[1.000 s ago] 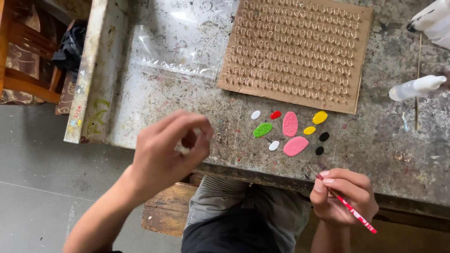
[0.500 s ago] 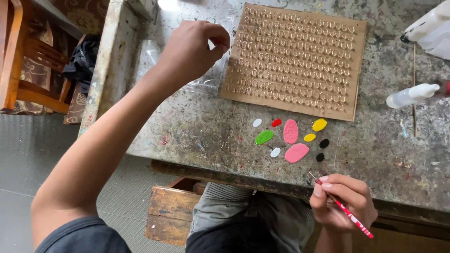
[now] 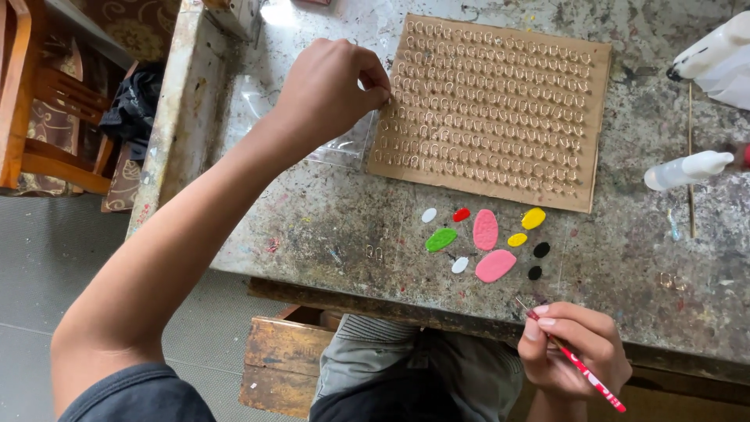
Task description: The person paints small metal rings using a fine brush and multiple paint colors. They repeatedly pick up a ring, apply paint, and place it on a cardboard tray. The person also wipes the brush on a tissue between applications.
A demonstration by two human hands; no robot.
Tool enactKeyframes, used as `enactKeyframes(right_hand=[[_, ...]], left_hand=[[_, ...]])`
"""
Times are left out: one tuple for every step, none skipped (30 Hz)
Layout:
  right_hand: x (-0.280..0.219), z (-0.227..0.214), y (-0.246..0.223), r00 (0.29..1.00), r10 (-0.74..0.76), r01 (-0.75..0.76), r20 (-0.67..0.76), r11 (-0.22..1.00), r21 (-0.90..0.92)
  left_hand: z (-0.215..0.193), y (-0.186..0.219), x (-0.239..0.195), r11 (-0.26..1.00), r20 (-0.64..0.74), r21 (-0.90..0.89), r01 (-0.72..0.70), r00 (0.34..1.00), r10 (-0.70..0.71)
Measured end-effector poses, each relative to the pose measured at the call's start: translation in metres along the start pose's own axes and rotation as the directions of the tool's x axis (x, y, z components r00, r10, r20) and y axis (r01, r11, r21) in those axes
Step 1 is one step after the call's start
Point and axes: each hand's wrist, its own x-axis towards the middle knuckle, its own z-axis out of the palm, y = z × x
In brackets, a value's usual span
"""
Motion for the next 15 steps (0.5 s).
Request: enactKeyframes(right_hand=[[0.0005, 0.0, -0.0007, 1.0, -0.003, 0.003, 0.001, 1.0, -0.011], [0.0004, 0.0001, -0.0007, 1.0, -0.002, 0.002, 0.001, 1.0, -0.012], [0.0002, 0.0001, -0.0007, 1.0, 0.003, -0.003, 0.0, 1.0, -0.003], [0.0001, 0.0001, -0.001, 1.0, 0.008, -0.008, -0.001, 1.0, 0.005], [-0.0001, -0.0001, -0.0006, 1.0, 0.008, -0.008, 0.001, 1.0, 0.005], [-0.0003, -0.0003, -0.0004, 1.0, 0.004, -0.004, 0.001, 1.0, -0.002], [-0.0006, -0.0003, -0.0002, 1.0, 0.0, 0.0, 0.001, 1.0, -0.009], [-0.0012, -0.0004, 0.0007, 1.0, 0.0, 0.0, 0.002, 1.0, -0.009], [-0.0018, -0.0005, 0.0016, 1.0, -0.005, 0.005, -0.001, 1.0, -0.005], [-0.0023, -0.0005, 0.0025, 1.0, -0.009, 0.009, -0.003, 1.0, 0.0], [-0.0023, -0.0007, 0.0031, 1.0, -0.009, 0.009, -0.003, 1.0, 0.0], [-0.0023, -0.0008, 0.0037, 1.0, -0.017, 0.017, 0.0, 1.0, -0.001], [-0.0024, -0.001, 0.0041, 1.0, -0.023, 0.023, 0.003, 1.0, -0.002], [-0.0027, -0.0014, 0.0037, 1.0, -0.023, 0.023, 0.004, 1.0, -0.001], [-0.0029, -0.0016, 0.0035, 1.0, -0.018, 0.018, 0.004, 1.0, -0.005]], left_hand=[[0.0006, 0.0005, 0.0006, 1.0, 0.009, 0.004, 0.029, 1.0, -0.029], [-0.0003, 0.0014, 0.0014, 1.0, 0.01, 0.003, 0.028, 1.0, -0.028], [-0.0011, 0.0022, 0.0019, 0.999, 0.022, 0.017, 0.039, 0.999, -0.04], [-0.002, 0.003, 0.0022, 0.998, 0.033, 0.031, 0.05, 0.998, -0.051], [-0.0012, 0.0021, 0.0028, 0.998, 0.032, 0.03, 0.051, 0.998, -0.052], [-0.0005, 0.0012, 0.0032, 0.998, 0.031, 0.034, 0.044, 0.998, -0.046], [0.0, 0.0003, 0.0037, 0.999, 0.03, 0.039, 0.037, 0.999, -0.039], [0.0009, -0.0004, 0.0039, 0.999, 0.029, 0.039, 0.038, 0.999, -0.039], [0.0016, -0.0011, 0.0043, 0.999, 0.023, 0.043, 0.03, 0.999, -0.031], [0.0022, -0.0017, 0.0046, 0.999, 0.016, 0.048, 0.021, 1.0, -0.022], [0.0009, -0.0007, 0.0043, 0.999, 0.016, 0.048, 0.021, 1.0, -0.022], [-0.0004, 0.0004, 0.004, 0.999, 0.023, 0.044, 0.025, 0.999, -0.026], [-0.0016, 0.0012, 0.003, 0.999, 0.03, 0.039, 0.03, 0.999, -0.031], [0.0, -0.0014, 0.0031, 0.999, 0.029, 0.039, 0.032, 0.999, -0.033], [0.0013, -0.0044, 0.0029, 0.999, -0.002, 0.037, -0.001, 1.0, 0.001]])
